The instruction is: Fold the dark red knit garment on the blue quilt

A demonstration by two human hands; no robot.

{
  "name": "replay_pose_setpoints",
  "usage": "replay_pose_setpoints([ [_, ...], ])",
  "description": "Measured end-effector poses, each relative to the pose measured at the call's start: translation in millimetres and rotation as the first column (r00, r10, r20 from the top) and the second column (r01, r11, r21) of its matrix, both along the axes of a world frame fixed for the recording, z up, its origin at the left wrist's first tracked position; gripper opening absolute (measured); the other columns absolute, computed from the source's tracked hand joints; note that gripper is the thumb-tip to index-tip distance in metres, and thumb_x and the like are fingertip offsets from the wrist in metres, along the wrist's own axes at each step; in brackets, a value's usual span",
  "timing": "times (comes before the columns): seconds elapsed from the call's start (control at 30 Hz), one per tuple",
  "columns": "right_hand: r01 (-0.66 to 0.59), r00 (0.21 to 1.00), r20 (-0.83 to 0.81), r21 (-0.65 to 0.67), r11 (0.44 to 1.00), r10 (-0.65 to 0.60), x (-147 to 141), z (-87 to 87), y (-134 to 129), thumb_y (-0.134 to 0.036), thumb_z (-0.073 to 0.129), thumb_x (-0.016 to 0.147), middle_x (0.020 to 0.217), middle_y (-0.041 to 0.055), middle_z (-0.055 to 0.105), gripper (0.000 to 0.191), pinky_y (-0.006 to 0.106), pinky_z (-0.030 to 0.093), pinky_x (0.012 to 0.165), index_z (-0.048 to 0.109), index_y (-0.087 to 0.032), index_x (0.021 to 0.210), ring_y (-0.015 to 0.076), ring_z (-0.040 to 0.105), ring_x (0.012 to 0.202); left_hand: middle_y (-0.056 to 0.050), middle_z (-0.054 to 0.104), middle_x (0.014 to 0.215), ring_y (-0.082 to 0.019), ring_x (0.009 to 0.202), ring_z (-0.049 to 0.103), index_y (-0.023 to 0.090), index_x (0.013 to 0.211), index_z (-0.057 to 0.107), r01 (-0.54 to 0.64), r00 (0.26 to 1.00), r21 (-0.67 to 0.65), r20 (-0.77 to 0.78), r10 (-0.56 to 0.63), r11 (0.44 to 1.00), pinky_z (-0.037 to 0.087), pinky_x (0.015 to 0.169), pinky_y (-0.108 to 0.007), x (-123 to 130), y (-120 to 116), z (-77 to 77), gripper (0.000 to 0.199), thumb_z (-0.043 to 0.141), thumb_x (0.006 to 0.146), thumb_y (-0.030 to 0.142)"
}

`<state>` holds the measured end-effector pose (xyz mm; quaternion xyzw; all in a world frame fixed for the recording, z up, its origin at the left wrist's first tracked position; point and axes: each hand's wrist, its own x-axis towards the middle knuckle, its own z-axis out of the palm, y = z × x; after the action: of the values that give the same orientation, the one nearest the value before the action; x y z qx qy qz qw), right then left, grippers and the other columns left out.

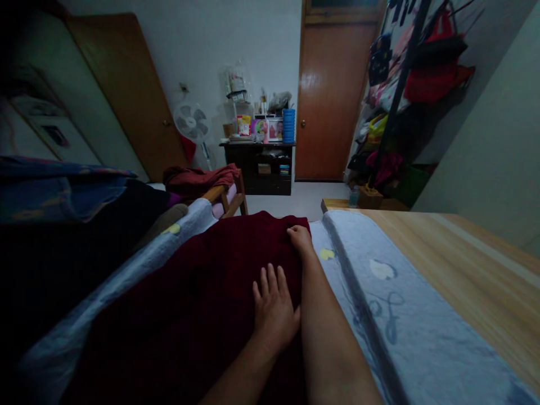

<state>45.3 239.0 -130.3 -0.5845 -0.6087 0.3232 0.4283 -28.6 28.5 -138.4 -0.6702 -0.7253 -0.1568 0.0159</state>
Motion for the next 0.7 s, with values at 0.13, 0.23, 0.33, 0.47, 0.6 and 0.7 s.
replay_pose_setpoints([
  [0.13,0.062,0.986,-0.158,0.043,0.997,-0.054,-2,-7.7,5,-0.037,0.049,0.07,0.07,0.0012,0.066,0.024,0.026,0.041,0.068,0.063,-0.018,0.066,0.0168,0.056,0.072,-0.021,0.023,0.154,-0.039,0.142,0.016,0.009,0.146,0.03,-0.022,0.999,-0.007,0.023,0.022,1.0,0.019,0.111,-0.06,0,0,1.2,0.079,0.057,0.08,0.042],
  [0.23,0.073,0.97,-0.237,0.035,0.997,-0.063,-4,-11.6,6,-0.04,0.051,0.068,0.068,0.0004,0.064,0.023,0.026,0.041,0.068,0.06,-0.019,0.066,0.0164,0.054,0.071,-0.02,0.026,0.154,-0.038,0.142,0.019,0.009,0.145,0.032,-0.045,0.998,-0.019,0.049,0.045,0.999,0.021,0.111,-0.059,1,-1,3.0,0.069,0.052,0.084,0.035],
  [0.33,0.045,0.961,-0.272,0.013,0.999,-0.04,-5,-11.0,2,-0.039,0.055,0.066,0.066,-0.0008,0.061,0.02,0.026,0.041,0.068,0.057,-0.019,0.065,0.0153,0.053,0.069,-0.019,0.028,0.153,-0.037,0.141,0.021,0.01,0.143,0.036,-0.076,0.99,-0.05,0.113,0.081,0.996,0.025,0.11,-0.056,-2,0,6.5,0.059,0.047,0.088,0.03],
  [0.47,-0.034,0.962,-0.272,-0.039,0.999,0.022,-3,-2.1,-5,-0.034,0.061,0.064,0.066,-0.0026,0.06,0.016,0.023,0.041,0.065,0.056,-0.019,0.068,0.0131,0.052,0.066,-0.016,0.04,0.147,-0.031,0.137,0.034,0.015,0.132,0.05,-0.108,0.948,-0.049,0.296,0.117,0.993,0.035,0.106,-0.048,-16,7,14.1,0.042,0.039,0.093,0.028],
  [0.6,-0.098,0.973,-0.223,-0.155,0.983,0.062,3,11.8,-10,-0.03,0.068,0.064,0.059,-0.003,0.059,0.015,0.024,0.04,0.06,0.058,-0.018,0.068,0.0118,0.05,0.058,-0.009,0.061,0.121,-0.022,0.117,0.053,0.019,0.112,0.057,-0.103,0.867,0.062,0.494,0.059,0.993,0.041,0.101,-0.039,-37,18,16.3,0.026,0.04,0.093,0.025],
  [0.7,-0.166,0.975,-0.191,-0.28,0.945,0.115,8,21.9,-15,-0.03,0.071,0.067,0.05,-0.0001,0.058,0.018,0.026,0.041,0.055,0.061,-0.016,0.061,0.0126,0.05,0.05,-0.01,0.06,0.123,-0.022,0.116,0.054,0.017,0.122,0.048,-0.094,0.818,0.105,0.575,0.017,0.99,0.041,0.101,-0.036,-44,23,14.5,0.033,0.049,0.089,0.025],
])
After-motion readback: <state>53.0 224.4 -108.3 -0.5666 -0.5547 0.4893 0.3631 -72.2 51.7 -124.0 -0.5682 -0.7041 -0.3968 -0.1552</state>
